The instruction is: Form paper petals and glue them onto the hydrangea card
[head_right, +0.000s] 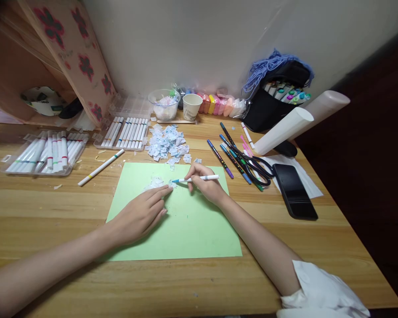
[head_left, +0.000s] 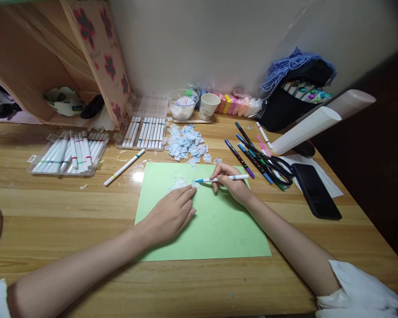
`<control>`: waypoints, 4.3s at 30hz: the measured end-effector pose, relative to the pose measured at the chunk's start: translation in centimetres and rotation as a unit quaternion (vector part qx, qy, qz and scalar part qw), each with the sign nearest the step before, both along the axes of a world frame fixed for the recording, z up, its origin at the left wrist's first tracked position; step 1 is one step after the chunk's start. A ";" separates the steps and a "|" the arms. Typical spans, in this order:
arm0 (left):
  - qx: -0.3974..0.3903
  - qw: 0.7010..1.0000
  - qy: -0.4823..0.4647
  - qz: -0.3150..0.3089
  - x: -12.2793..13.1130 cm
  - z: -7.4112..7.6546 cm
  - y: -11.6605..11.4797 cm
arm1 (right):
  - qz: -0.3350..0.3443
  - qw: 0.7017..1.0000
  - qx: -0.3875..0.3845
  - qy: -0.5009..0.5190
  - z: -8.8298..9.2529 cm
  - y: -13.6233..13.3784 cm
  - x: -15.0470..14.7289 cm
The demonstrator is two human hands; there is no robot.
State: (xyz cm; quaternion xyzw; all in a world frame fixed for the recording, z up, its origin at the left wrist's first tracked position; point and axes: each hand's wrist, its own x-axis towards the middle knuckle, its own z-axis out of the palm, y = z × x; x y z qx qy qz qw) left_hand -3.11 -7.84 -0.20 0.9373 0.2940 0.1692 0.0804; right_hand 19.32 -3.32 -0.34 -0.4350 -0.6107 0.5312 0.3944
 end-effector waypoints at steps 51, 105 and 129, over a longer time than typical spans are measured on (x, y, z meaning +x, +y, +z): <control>-0.053 0.999 -0.009 0.003 0.0 0.3 0.0 | -0.058 0.998 -0.006 0.009 -0.1 0.1 -0.1; -0.076 0.952 -0.177 0.240 -1.3 0.8 1.7 | 0.010 0.896 0.360 -0.261 0.0 -1.3 -1.0; -0.178 0.896 -0.263 0.309 -1.3 0.5 2.6 | 0.156 0.953 0.163 -0.201 0.5 -4.5 -4.3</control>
